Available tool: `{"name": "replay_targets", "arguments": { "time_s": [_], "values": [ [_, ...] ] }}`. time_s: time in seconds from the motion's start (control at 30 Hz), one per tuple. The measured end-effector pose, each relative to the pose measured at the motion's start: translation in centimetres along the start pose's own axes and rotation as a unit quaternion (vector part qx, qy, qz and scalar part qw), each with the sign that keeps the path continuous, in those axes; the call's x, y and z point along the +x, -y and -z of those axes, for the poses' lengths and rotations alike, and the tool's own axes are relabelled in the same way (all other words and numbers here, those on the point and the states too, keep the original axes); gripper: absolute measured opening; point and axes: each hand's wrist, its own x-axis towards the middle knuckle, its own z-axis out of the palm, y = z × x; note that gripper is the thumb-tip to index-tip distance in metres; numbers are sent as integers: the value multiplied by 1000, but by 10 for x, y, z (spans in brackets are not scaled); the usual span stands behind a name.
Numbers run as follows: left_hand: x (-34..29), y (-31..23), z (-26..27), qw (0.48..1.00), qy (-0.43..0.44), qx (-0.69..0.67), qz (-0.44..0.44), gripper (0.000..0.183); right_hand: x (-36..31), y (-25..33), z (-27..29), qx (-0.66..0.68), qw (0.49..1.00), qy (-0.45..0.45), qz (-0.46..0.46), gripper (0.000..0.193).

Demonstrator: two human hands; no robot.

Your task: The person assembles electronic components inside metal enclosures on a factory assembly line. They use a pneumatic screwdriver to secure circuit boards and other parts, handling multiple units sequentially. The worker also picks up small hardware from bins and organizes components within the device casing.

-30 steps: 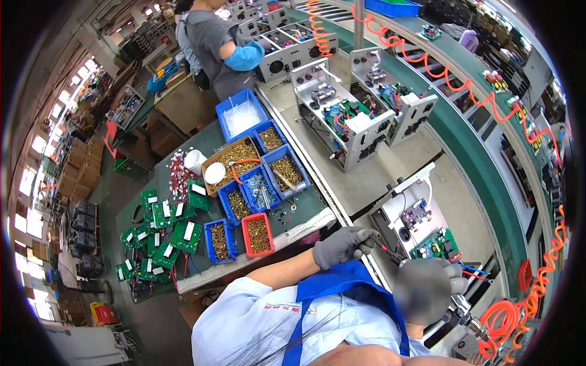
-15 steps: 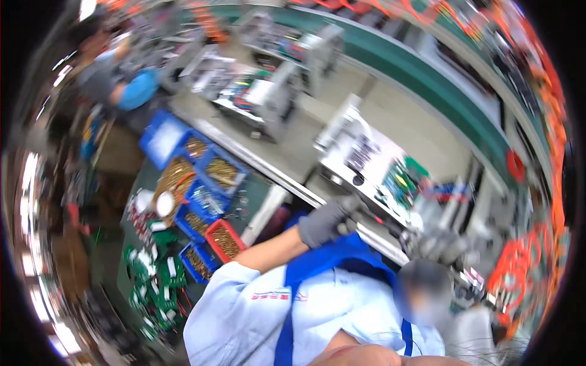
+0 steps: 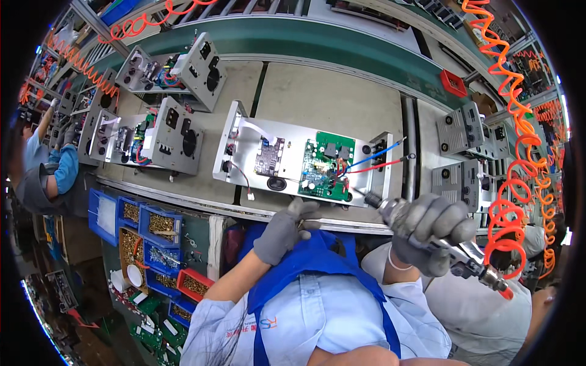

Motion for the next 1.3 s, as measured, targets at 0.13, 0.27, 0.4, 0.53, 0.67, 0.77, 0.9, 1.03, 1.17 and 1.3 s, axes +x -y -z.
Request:
{"name": "replay_targets", "arguments": {
  "time_s": [0.13, 0.27, 0.4, 0.53, 0.67, 0.77, 0.9, 1.03, 1.17, 1.3],
  "values": [
    [23, 19, 19, 992, -94, 81, -7, 60, 34, -23, 2, -75, 997, 22, -3, 21],
    [43, 27, 23, 986, -120, 113, -17, 59, 49, -21, 21, -186, 982, 11, 19, 21],
    [49, 28, 15, 981, -149, 126, -18, 59, 67, -7, 56, -191, 980, -1, 54, 33],
    [51, 23, 9, 970, -171, 163, -51, 58, 54, -5, 95, -241, 967, -82, -3, 42],
    [47, 19, 0, 964, -176, 176, -91, 53, 41, -25, 112, -206, 967, -132, -75, 42],
    [48, 20, 1, 963, -168, 188, -96, 51, 36, -40, 107, -192, 961, -151, -127, 38],
    [48, 19, -1, 964, -175, 181, -90, 51, 30, -55, 107, -102, 962, -123, -220, 36],
    [52, 24, -8, 956, -217, 163, -111, 52, 22, -63, 104, -58, 950, -68, -299, 34],
    [57, 23, -14, 951, -245, 152, -113, 51, 6, -74, 106, 23, 925, -78, -370, 36],
    [52, 17, -21, 949, -258, 148, -102, 47, 10, -79, 98, 7, 928, -37, -370, 39]
  ]
}}
